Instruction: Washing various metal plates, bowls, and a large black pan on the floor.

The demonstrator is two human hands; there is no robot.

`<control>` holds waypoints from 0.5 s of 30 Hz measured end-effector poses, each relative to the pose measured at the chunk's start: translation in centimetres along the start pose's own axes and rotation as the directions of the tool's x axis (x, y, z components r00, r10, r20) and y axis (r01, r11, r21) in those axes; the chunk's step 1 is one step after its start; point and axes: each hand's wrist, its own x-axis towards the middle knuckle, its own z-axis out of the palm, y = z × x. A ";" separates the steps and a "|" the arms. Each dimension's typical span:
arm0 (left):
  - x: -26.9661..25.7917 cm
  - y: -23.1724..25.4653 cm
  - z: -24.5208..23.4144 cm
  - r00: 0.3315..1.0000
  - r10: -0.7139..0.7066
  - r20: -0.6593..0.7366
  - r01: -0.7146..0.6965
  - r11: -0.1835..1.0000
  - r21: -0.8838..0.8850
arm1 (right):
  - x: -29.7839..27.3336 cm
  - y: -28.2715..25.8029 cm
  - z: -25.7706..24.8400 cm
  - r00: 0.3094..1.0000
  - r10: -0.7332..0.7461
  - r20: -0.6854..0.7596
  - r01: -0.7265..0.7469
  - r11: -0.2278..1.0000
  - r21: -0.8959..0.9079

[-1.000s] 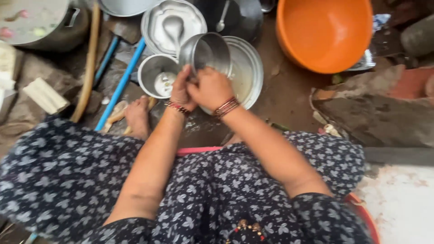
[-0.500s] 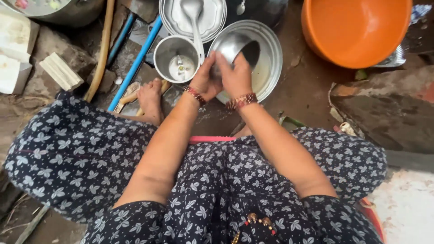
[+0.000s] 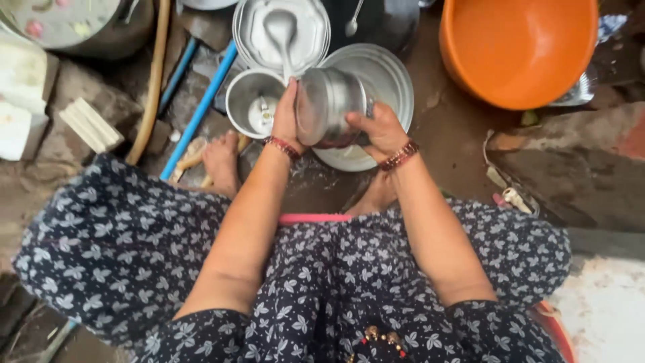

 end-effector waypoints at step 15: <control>4.5 -3.0 -4.5 0.801 0.439 -0.408 0.021 0.660 0.751 | -0.2 2.7 4.9 0.792 -0.576 0.199 0.331 0.131 -0.935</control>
